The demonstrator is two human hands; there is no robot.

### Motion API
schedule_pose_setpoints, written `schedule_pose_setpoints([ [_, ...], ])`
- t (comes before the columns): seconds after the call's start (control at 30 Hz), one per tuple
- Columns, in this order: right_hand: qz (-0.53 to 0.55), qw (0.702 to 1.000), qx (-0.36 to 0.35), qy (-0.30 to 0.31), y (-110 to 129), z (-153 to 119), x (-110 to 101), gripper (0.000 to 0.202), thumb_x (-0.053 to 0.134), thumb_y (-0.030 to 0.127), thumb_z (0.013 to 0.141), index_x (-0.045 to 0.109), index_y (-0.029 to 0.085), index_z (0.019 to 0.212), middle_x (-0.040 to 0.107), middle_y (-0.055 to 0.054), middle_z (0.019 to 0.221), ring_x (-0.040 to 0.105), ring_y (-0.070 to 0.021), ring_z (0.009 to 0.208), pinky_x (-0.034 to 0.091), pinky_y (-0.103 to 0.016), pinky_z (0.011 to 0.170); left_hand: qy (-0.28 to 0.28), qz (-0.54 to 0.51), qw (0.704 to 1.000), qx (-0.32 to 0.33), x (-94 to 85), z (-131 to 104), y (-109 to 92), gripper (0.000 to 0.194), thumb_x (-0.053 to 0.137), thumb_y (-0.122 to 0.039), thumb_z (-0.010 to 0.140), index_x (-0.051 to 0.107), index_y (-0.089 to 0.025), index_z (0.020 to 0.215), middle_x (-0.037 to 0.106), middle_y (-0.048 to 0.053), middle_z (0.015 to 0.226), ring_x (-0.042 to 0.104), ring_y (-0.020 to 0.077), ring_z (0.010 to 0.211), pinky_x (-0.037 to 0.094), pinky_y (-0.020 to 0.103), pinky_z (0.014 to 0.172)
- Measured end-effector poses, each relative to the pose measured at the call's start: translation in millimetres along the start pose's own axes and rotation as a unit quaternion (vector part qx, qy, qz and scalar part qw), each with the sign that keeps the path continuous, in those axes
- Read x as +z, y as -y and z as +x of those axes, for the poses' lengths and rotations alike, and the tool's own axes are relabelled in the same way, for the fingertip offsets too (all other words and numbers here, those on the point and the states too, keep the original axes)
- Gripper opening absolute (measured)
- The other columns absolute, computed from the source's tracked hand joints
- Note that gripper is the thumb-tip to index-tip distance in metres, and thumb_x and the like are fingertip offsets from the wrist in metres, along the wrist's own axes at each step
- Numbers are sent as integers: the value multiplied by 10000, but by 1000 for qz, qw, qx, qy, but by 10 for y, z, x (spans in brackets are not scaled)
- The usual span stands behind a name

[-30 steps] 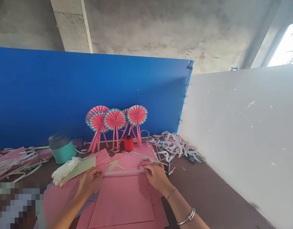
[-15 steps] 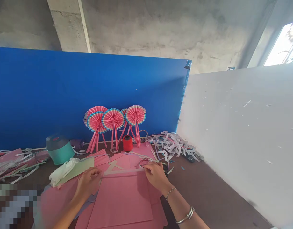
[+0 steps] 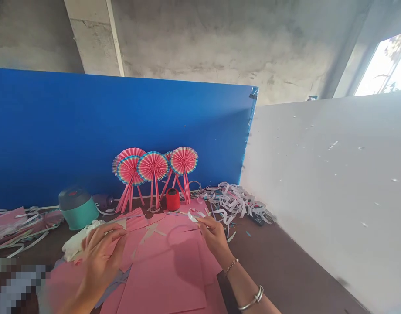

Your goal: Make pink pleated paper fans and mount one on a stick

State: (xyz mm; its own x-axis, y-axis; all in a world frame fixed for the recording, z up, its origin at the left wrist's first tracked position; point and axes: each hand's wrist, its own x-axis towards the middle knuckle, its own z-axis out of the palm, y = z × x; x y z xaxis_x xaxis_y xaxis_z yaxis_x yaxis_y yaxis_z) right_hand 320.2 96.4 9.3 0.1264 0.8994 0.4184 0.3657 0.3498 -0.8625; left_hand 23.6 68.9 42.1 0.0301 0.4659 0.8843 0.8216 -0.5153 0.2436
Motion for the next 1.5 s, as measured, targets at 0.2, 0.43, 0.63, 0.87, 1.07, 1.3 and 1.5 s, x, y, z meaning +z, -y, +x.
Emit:
schedule_pose_setpoints([
  [0.2, 18, 980, 99, -171, -370, 200, -343, 437, 556, 500, 719, 729, 145, 906, 687, -107, 812, 615, -261, 781, 484, -373, 684, -106, 89, 987, 76, -478, 554, -44, 77, 590, -192, 841, 632, -225, 785, 644, 55, 865, 581, 232, 839, 373, 380, 795],
  [0.43, -39, 998, -23, -34, -160, 144, -141, 488, 487, 453, 834, 557, 255, 1274, 464, -75, 1398, 345, -286, 1324, 264, -493, 1089, 89, 32, 983, 155, -693, 1086, -372, 141, 533, -258, 868, 640, -252, 776, 630, 27, 931, 555, 236, 920, 335, 404, 825],
  [0.63, 292, 940, 21, 173, 203, 11, 61, 455, 356, 456, 899, 555, 285, 1271, 513, -82, 1363, 520, -271, 1163, 419, -461, 931, 156, 13, 982, 109, -618, 1162, -479, 176, 510, -286, 880, 630, -243, 759, 623, 17, 943, 543, 229, 946, 327, 392, 823],
  [0.87, 182, 954, -36, 237, 226, -33, 23, 360, 575, 313, 731, 670, 266, 1075, 577, -78, 1256, 500, -265, 1116, 384, -408, 912, 186, -8, 980, 73, -527, 1212, -480, 182, 517, -313, 873, 628, -237, 750, 636, 16, 940, 542, 225, 959, 332, 389, 834],
  [1.07, 156, 969, -6, 191, 330, -42, 48, 265, 580, 398, 784, 673, 187, 655, 559, -31, 745, 511, -167, 745, 411, -288, 696, 186, -20, 982, 1, -414, 1139, -317, 202, 514, -329, 833, 645, -236, 712, 660, 23, 913, 554, 226, 914, 358, 383, 806],
  [1.3, 87, 968, 132, 194, 31, -28, 35, 343, 593, 386, 738, 666, 163, 988, 463, 45, 603, 427, -115, 571, 363, -255, 566, 247, -135, 921, -270, 76, 476, 141, 183, 512, -346, 687, 623, -206, 646, 653, 13, 670, 589, 196, 676, 434, 311, 666],
  [1.5, 36, 968, 155, 193, -227, -57, 132, 116, 556, 285, 651, 564, 175, 689, 483, 49, 541, 453, -111, 504, 331, -235, 491, 285, -156, 877, -353, 323, -50, 291, 171, 508, -329, 626, 584, -190, 561, 617, 0, 544, 587, 185, 558, 421, 275, 545],
])
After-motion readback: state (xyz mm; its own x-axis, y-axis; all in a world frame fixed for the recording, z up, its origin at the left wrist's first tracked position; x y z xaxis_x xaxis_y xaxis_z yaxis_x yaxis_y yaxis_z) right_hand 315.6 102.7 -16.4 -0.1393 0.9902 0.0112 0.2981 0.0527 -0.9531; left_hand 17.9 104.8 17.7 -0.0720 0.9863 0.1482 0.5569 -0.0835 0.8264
